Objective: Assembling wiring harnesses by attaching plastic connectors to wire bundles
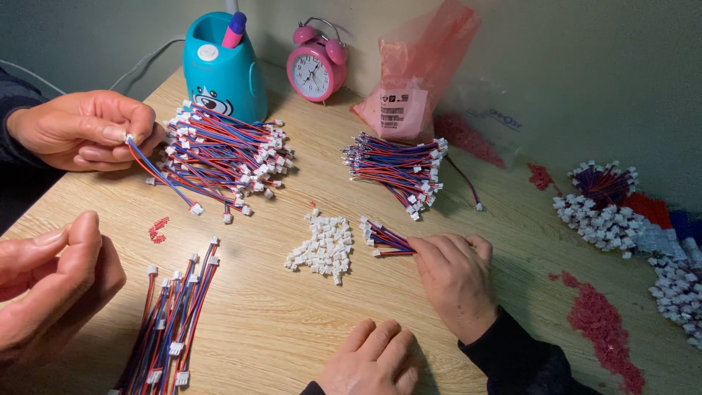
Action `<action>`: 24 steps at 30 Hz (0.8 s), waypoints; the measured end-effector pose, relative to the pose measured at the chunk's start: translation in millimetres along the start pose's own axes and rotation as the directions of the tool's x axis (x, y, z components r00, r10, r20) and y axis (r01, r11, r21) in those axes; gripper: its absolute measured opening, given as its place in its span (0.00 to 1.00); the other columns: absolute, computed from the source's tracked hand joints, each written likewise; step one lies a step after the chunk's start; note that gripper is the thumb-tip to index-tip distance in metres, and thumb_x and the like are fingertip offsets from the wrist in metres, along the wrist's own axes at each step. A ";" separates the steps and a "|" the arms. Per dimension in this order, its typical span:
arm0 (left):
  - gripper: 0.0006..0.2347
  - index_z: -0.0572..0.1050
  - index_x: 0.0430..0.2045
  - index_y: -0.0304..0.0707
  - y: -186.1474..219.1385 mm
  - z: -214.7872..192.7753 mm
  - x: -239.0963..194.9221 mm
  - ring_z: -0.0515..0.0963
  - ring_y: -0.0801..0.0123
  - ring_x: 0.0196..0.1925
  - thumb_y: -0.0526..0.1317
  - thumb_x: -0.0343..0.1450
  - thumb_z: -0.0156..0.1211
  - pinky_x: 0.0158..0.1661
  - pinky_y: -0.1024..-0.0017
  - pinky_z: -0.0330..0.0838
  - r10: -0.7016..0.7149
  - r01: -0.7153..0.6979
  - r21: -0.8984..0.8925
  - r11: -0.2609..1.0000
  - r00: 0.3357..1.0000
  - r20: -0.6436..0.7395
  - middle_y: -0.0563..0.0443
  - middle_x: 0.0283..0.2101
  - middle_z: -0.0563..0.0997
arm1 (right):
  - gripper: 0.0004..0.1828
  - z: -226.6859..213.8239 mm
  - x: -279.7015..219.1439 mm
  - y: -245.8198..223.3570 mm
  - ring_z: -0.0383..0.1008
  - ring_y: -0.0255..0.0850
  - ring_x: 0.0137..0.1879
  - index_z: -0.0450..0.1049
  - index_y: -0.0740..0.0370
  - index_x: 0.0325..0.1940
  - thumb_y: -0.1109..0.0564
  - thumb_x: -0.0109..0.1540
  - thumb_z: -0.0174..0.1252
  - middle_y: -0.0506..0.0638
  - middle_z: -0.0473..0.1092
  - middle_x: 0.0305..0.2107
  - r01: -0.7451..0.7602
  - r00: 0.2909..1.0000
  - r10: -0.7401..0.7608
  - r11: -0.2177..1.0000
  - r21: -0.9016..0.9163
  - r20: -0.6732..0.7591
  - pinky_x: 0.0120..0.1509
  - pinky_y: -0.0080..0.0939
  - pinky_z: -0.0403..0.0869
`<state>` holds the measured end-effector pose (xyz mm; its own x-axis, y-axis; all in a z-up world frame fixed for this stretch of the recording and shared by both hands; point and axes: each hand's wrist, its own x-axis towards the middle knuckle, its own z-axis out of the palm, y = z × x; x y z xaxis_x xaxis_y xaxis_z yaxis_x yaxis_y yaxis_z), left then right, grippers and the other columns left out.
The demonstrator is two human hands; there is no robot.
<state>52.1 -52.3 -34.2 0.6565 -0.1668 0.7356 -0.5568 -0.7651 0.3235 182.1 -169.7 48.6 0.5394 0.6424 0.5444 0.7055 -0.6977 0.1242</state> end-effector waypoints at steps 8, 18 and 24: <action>0.08 0.75 0.31 0.33 1.2 -2.9 2.6 0.75 0.63 0.43 0.40 0.67 0.60 0.43 0.66 0.68 -0.026 0.026 -0.018 0.999 1.000 -0.007 0.51 0.38 0.78 | 0.13 -5.8 -12.5 16.7 0.75 0.44 0.42 0.74 0.56 0.46 0.55 0.61 0.49 0.48 0.77 0.38 -0.345 0.925 0.226 0.835 0.429 0.305 0.48 0.43 0.69; 0.09 0.76 0.34 0.33 -1.4 -1.4 -3.6 0.77 0.60 0.46 0.41 0.70 0.59 0.45 0.63 0.68 0.026 -0.026 -0.001 1.000 0.999 0.046 0.52 0.42 0.79 | 0.14 -15.4 -14.5 24.5 0.61 0.32 0.24 0.78 0.63 0.50 0.59 0.63 0.53 0.47 0.70 0.23 -0.822 0.544 0.324 0.018 0.570 0.774 0.27 0.30 0.58; 0.09 0.76 0.34 0.33 -1.8 -0.6 -4.6 0.77 0.61 0.47 0.41 0.69 0.59 0.45 0.63 0.67 0.026 -0.026 0.001 1.000 0.999 0.045 0.52 0.42 0.79 | 0.15 -14.7 -13.6 26.0 0.63 0.33 0.26 0.76 0.66 0.52 0.59 0.63 0.53 0.51 0.73 0.28 -0.837 0.489 0.308 -0.097 0.539 0.816 0.27 0.30 0.60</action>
<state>49.8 -49.8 -37.9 0.6641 -0.2143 0.7163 -0.5733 -0.7609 0.3038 186.4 -201.2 56.5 0.8562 0.3582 -0.3722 -0.2723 -0.2994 -0.9144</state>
